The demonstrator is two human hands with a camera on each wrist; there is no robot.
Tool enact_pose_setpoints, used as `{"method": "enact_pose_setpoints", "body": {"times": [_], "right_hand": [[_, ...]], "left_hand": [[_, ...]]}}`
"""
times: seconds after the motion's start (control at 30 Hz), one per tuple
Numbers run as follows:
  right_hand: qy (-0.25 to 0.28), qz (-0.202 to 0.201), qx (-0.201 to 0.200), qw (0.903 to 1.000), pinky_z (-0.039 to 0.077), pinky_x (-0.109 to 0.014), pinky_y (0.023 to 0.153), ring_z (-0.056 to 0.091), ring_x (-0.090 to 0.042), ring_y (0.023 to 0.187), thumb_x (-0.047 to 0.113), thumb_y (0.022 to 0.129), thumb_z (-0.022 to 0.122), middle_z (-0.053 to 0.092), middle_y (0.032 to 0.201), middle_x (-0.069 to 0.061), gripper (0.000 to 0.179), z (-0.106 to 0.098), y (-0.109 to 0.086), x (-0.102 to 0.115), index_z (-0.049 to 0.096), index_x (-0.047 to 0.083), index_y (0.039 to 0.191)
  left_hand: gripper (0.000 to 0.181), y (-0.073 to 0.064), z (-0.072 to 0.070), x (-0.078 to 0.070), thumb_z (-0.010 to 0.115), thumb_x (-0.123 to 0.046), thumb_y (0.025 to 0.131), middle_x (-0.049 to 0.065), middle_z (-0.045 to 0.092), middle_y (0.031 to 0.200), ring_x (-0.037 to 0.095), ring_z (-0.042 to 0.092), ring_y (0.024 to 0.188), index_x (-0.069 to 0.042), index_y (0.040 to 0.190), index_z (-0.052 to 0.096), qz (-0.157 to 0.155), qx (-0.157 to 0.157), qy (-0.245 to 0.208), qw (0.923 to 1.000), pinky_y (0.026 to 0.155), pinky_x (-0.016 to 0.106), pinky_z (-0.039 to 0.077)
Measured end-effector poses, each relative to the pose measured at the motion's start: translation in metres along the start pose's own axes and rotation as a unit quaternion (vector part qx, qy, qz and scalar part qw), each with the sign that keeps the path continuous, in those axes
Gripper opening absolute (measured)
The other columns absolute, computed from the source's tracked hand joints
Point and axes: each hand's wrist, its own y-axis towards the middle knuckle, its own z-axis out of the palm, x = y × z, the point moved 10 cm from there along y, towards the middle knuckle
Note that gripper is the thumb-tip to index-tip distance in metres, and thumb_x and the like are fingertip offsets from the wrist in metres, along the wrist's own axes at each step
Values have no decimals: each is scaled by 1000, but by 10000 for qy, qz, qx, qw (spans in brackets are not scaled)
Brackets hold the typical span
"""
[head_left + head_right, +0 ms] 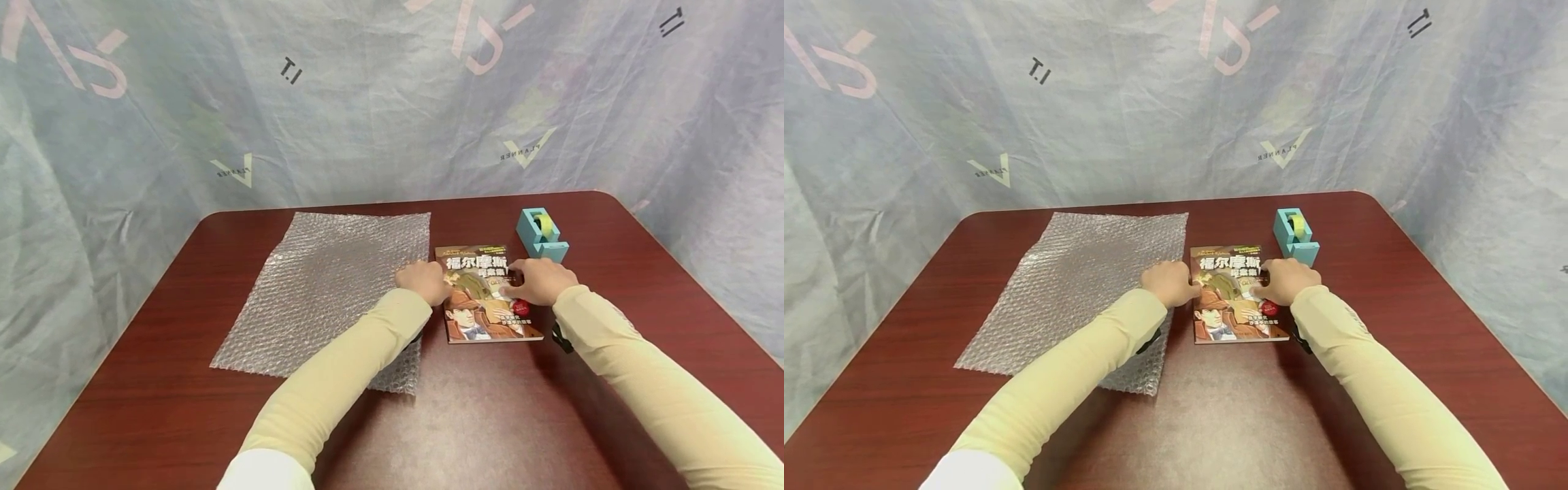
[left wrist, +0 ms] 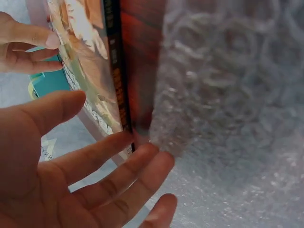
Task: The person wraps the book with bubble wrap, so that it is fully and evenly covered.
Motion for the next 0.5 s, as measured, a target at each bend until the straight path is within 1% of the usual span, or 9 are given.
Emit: {"method": "enact_pose_setpoints", "body": {"times": [0.1, 0.2, 0.27, 0.37, 0.47, 0.5], "right_hand": [[-81, -49, 98, 9999, 52, -62, 80, 61, -44, 108, 41, 92, 72, 64, 120, -28, 70, -1, -1, 3, 53, -7, 140], [-143, -47, 202, 9997, 52, -60, 79, 61, -42, 108, 42, 92, 73, 65, 115, -24, 70, -2, -2, 5, 53, -6, 139], [-170, -39, 243, 9996, 51, -60, 79, 61, -42, 108, 41, 92, 73, 65, 114, -23, 70, -3, -2, 5, 52, -6, 139], [-257, -66, 264, 9993, 51, -62, 82, 60, -44, 112, 41, 93, 73, 64, 121, -26, 70, -2, -2, 6, 52, -7, 140], [-335, -90, 277, 9990, 51, -64, 85, 58, -46, 118, 41, 94, 72, 61, 128, -29, 70, -1, -2, 8, 52, -7, 141], [-359, -104, 281, 9989, 51, -65, 86, 57, -47, 119, 41, 94, 72, 60, 131, -29, 71, 0, -2, 8, 52, -7, 142]], "left_hand": [[40, -1, 3, -2, 64, -53, 95, 5, 68, 129, 25, 66, 115, -22, 119, 74, 41, 197, 127, 9997, 91, 43, 53], [46, 1, 8, -4, 62, -55, 96, 4, 67, 132, 24, 65, 117, -22, 127, 71, 56, 335, 272, 9991, 93, 43, 52], [50, 3, 10, -6, 61, -57, 96, 4, 66, 134, 23, 64, 119, -22, 131, 69, 45, 382, 328, 9987, 94, 43, 51], [53, 6, 12, -6, 61, -57, 96, 5, 65, 136, 23, 62, 121, -21, 133, 68, -30, 416, 226, 9989, 95, 44, 50], [51, 6, 11, -5, 62, -57, 95, 5, 64, 137, 24, 60, 125, -20, 129, 70, -45, 498, -1, 9988, 98, 45, 48], [46, 6, 12, -5, 62, -56, 96, 4, 65, 136, 23, 59, 125, -18, 120, 72, -4, 578, -96, 9983, 98, 44, 49]]}}
